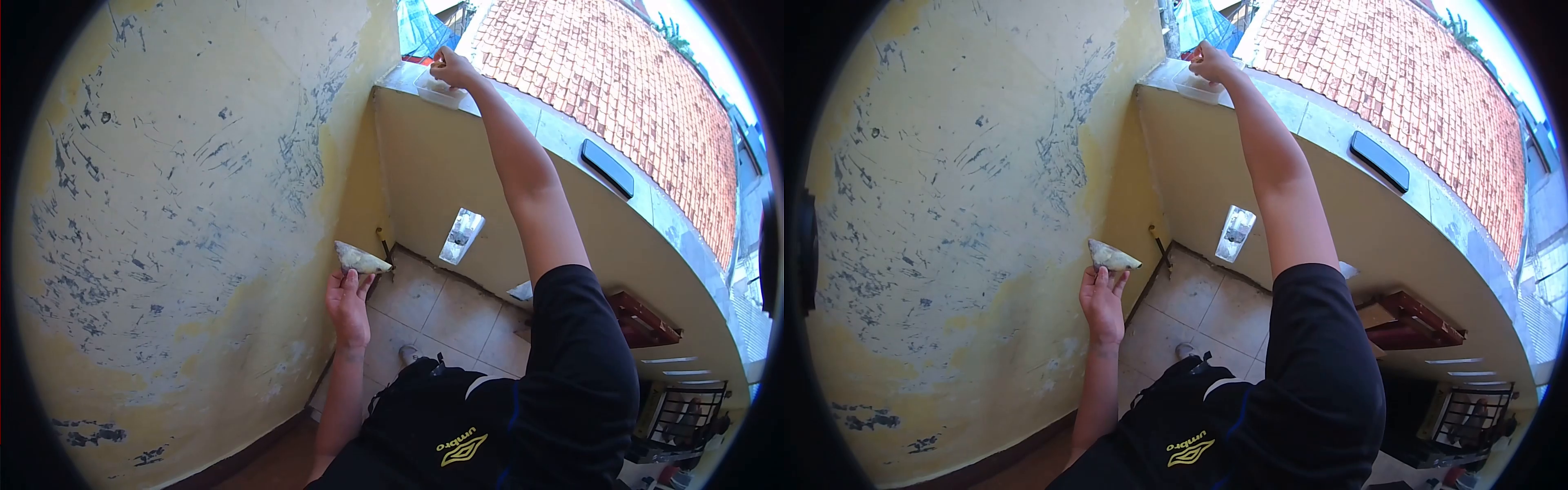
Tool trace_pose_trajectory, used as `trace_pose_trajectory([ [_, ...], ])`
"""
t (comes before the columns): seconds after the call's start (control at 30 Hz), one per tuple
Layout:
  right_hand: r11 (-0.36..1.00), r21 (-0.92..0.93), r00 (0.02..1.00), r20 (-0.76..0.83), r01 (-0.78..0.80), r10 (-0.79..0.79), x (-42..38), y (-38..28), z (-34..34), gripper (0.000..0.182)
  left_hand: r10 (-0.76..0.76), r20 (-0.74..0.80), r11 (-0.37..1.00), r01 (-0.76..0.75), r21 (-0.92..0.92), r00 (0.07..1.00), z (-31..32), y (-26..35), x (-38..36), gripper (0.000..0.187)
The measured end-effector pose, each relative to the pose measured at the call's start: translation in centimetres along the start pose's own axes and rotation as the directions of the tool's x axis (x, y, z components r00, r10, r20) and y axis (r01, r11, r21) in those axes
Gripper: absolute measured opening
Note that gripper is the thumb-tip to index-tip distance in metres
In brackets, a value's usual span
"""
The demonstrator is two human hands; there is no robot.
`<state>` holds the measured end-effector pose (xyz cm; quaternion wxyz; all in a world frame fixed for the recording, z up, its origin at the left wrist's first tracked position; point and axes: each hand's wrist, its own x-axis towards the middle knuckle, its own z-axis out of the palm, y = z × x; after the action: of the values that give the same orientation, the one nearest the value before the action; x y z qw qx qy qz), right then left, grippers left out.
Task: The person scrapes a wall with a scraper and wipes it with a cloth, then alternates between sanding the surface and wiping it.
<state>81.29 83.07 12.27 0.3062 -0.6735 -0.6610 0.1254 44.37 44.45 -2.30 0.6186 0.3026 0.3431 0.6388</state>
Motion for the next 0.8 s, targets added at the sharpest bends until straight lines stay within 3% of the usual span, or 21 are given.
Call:
trace_pose_trajectory([
  [0.07,0.981,0.194,0.998,0.067,-0.011,-0.002,-0.6,-0.9,-0.9,0.033,0.004,0.014,1.000,-0.004,0.009,1.000,-0.2,-0.1,-0.2,0.010],
  [0.13,0.971,0.229,0.993,0.110,-0.065,0.040,-0.1,-0.9,-0.8,0.032,-0.010,-0.023,1.000,0.010,-0.009,1.000,-0.1,0.0,-0.5,0.012],
  [0.23,0.990,0.143,0.999,0.052,-0.018,0.011,0.4,-0.3,-0.6,0.027,-0.009,-0.045,0.999,0.011,0.034,0.999,0.0,0.0,-1.2,0.016],
  [0.3,0.989,0.140,0.996,-0.077,0.055,-0.044,0.8,0.3,-0.1,0.022,-0.007,-0.061,1.000,0.009,0.027,0.998,-0.2,-0.4,-1.6,0.017],
  [0.43,0.987,0.104,0.980,-0.170,0.120,-0.101,0.4,0.2,0.0,0.030,-0.022,-0.091,0.999,0.024,0.029,0.996,-0.5,-0.8,-2.2,0.019],
  [0.5,1.000,-0.015,0.992,-0.129,0.003,-0.005,-0.1,-0.5,-0.6,0.043,-0.011,-0.080,0.999,0.014,0.032,0.997,-0.3,-0.6,-2.1,0.020],
  [0.6,0.997,-0.074,0.989,-0.150,-0.025,0.013,0.0,-1.0,-0.5,0.051,0.004,-0.054,0.999,-0.002,0.040,0.999,0.5,0.1,-0.7,0.020],
  [0.73,0.991,-0.099,0.987,-0.143,-0.091,0.076,-0.5,-1.6,0.0,0.050,0.058,0.028,0.996,-0.060,0.073,0.998,1.8,1.2,2.4,0.019],
  [0.8,0.990,-0.114,0.975,-0.216,-0.079,0.053,-1.1,-2.1,0.2,0.041,0.082,0.038,0.993,-0.084,0.079,0.996,2.3,1.6,3.5,0.020],
])
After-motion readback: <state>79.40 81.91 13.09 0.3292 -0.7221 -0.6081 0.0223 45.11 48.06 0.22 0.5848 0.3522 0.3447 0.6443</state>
